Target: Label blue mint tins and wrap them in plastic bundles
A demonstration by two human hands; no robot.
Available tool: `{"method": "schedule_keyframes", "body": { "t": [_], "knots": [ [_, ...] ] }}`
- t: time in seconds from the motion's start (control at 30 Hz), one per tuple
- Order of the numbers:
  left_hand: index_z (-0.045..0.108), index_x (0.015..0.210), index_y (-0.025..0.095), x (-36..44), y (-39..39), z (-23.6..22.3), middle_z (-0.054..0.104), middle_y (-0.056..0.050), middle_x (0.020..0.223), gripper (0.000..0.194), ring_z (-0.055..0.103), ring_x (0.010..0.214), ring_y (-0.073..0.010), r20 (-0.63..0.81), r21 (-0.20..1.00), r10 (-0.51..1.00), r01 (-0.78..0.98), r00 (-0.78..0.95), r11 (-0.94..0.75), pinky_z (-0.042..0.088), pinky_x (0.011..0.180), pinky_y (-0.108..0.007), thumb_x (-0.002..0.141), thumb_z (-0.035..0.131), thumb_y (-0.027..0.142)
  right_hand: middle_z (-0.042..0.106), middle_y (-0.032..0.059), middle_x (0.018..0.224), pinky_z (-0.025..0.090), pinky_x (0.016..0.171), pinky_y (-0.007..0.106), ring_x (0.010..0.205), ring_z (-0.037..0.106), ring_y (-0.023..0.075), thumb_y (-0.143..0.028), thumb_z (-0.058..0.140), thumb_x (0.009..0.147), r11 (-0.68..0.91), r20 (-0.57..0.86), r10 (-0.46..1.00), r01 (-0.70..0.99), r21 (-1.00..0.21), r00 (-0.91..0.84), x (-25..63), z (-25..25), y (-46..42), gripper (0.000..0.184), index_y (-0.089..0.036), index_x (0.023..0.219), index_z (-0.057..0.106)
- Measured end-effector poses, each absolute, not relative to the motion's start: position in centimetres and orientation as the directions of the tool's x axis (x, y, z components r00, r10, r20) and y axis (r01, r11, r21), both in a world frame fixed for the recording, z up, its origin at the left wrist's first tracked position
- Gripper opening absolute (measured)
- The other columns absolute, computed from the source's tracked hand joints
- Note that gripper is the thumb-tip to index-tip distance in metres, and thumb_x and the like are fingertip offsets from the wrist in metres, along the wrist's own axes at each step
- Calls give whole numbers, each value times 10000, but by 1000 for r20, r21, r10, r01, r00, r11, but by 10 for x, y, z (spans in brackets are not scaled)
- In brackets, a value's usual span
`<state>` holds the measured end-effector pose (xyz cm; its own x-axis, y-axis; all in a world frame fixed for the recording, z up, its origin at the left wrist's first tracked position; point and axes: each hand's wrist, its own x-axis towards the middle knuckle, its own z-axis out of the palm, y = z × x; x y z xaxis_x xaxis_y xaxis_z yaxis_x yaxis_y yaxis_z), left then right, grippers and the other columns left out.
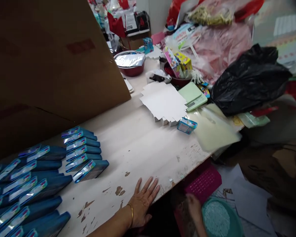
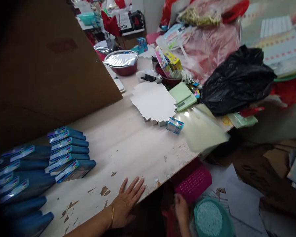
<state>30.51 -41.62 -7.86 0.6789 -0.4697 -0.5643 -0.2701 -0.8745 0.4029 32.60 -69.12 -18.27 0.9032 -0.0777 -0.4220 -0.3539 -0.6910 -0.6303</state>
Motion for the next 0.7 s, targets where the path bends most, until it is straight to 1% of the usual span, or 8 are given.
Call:
{"method": "schedule_keyframes", "body": {
  "t": [0.1,0.13,0.2,0.27,0.3,0.47,0.57,0.7],
  "knots": [
    [-99,1349,252,302,-417,-82,-75,-82,1433,1018,-57,1299,-332,-527,420,-468,-262,709,-869,-78,952,-642,597,584,319,601,82,932,416,847,340,913,549,219,-423,396,828,-766,-11,69,46,-641,998,412,-109,-672,302,-203,905,589],
    [-100,1348,252,301,-417,-82,-76,-81,1432,1026,-61,1299,-329,-516,424,-468,-260,718,-867,-81,952,-641,590,590,316,583,89,1006,372,906,347,992,513,221,-419,417,822,-769,140,184,231,-596,973,448,-83,-653,319,-190,987,565],
    [-97,1348,249,299,-418,-84,-77,-81,1432,1040,-63,1300,-326,-488,431,-463,-257,740,-865,-83,954,-640,580,600,315,484,112,1194,294,965,391,1143,394,252,-425,480,790,-772,282,387,476,-422,878,518,-40,-602,469,-166,1180,452],
    [-94,1349,249,297,-417,-86,-74,-80,1432,1043,-58,1300,-326,-454,439,-458,-254,764,-862,-78,957,-640,580,606,324,392,135,1283,240,971,456,1223,269,302,-420,537,756,-808,243,482,535,-247,841,574,-18,-547,593,-151,1257,367],
    [-95,1349,250,296,-417,-87,-72,-78,1433,1044,-54,1300,-326,-438,447,-457,-254,774,-858,-73,960,-640,582,608,334,397,149,1274,252,954,463,1217,270,311,-421,539,755,-829,179,495,524,-193,850,594,-14,-523,598,-140,1255,368],
    [-80,1352,257,290,-415,-91,-35,-64,1438,1032,-31,1304,-317,-359,503,-449,-236,818,-832,-74,975,-626,596,611,382,525,139,1079,369,796,380,997,461,255,-433,472,796,-841,129,538,541,19,833,623,-30,-478,387,-161,1066,526],
    [-50,1357,258,290,-413,-90,-16,-59,1439,993,-12,1307,-311,-297,539,-454,-245,840,-806,-78,979,-616,616,598,391,533,136,1035,376,714,281,908,496,182,-378,400,838,-751,139,659,641,159,739,620,-30,-487,372,-106,1058,527],
    [59,1362,245,289,-412,-90,65,-70,1438,914,40,1310,-306,-202,603,-456,-257,867,-755,-74,981,-609,634,581,425,559,96,878,351,640,228,781,523,99,-198,163,885,-664,127,745,710,235,655,602,-3,-487,435,-39,894,568]
  ]
}}
